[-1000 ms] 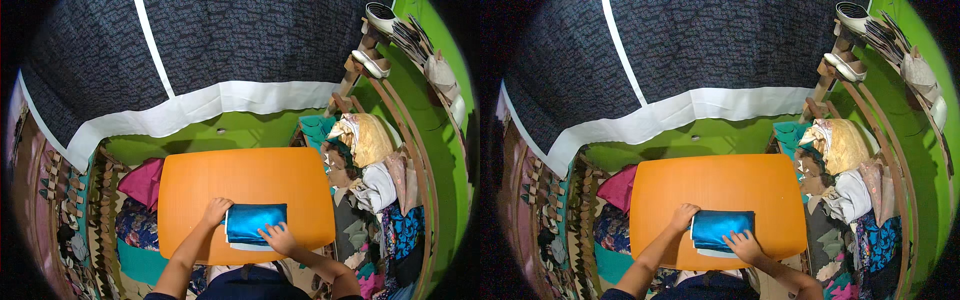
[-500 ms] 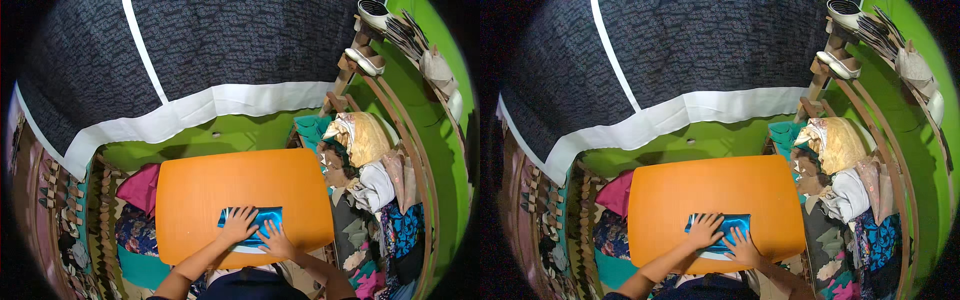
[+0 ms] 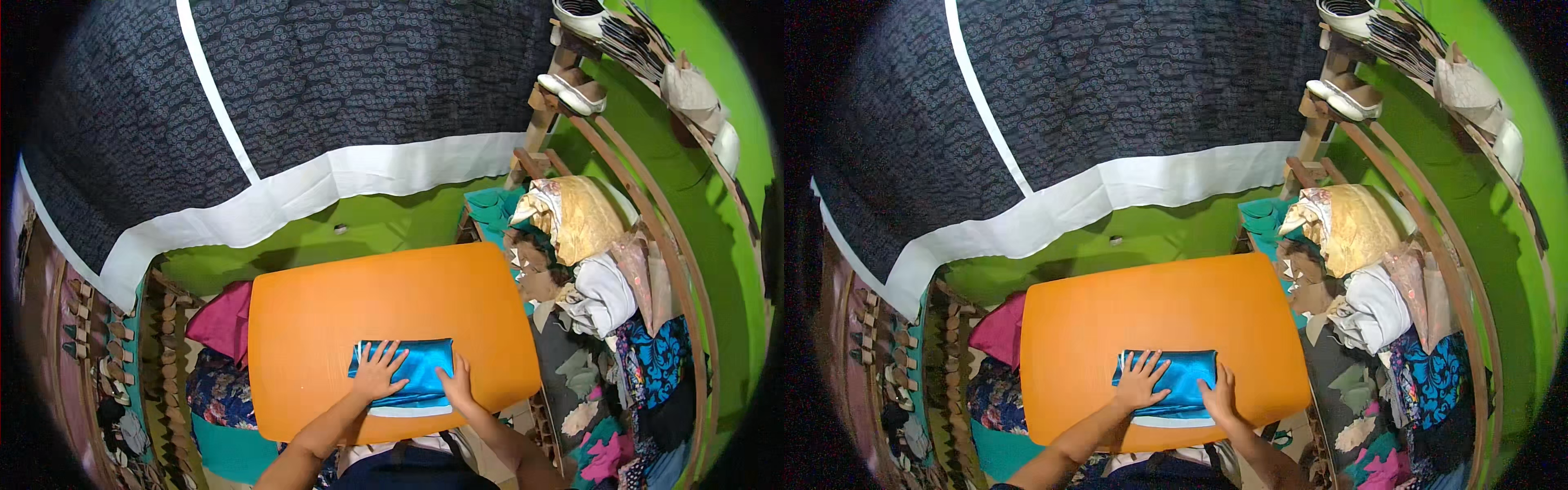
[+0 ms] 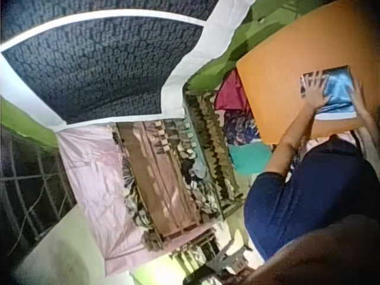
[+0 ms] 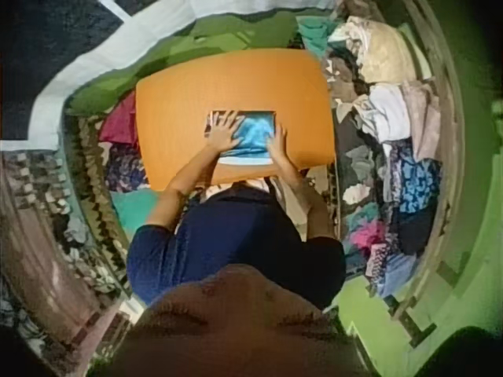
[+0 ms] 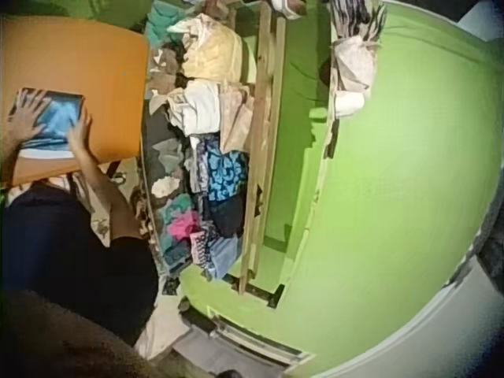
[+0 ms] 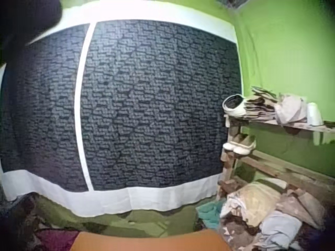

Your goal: The recorder folds two different pieces of colored fabric and places them on a shelf.

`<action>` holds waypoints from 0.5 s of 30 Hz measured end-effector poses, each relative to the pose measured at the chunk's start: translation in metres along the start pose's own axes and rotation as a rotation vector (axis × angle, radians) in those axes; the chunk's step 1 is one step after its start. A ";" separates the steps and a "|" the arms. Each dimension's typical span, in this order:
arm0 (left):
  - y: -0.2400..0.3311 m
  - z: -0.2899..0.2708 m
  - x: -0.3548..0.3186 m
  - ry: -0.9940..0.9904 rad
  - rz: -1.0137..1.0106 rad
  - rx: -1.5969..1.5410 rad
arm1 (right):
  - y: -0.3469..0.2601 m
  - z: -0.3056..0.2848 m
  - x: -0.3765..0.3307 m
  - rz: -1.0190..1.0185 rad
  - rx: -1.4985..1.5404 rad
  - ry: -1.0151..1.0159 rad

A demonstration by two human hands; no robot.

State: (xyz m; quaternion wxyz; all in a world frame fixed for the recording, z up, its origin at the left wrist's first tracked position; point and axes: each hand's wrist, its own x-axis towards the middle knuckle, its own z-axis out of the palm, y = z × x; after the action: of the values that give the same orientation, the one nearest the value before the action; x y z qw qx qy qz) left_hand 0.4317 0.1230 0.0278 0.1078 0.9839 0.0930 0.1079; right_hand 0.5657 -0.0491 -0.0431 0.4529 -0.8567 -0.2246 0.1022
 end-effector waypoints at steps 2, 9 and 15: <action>0.001 0.003 -0.002 -0.002 -0.010 0.050 | 0.000 0.001 0.012 0.194 0.389 -0.220; 0.010 0.007 -0.002 -0.013 0.030 0.089 | -0.036 -0.049 0.039 0.743 0.821 -0.686; 0.040 0.000 0.013 0.133 -0.048 0.057 | -0.019 -0.076 0.017 0.638 1.062 -0.533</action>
State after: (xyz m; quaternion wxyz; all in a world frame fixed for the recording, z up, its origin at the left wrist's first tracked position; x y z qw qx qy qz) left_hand 0.4505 0.0878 0.0398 0.0761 0.9747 0.1265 0.1678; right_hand 0.6036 -0.0870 0.0165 0.6894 -0.4878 0.0163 0.5353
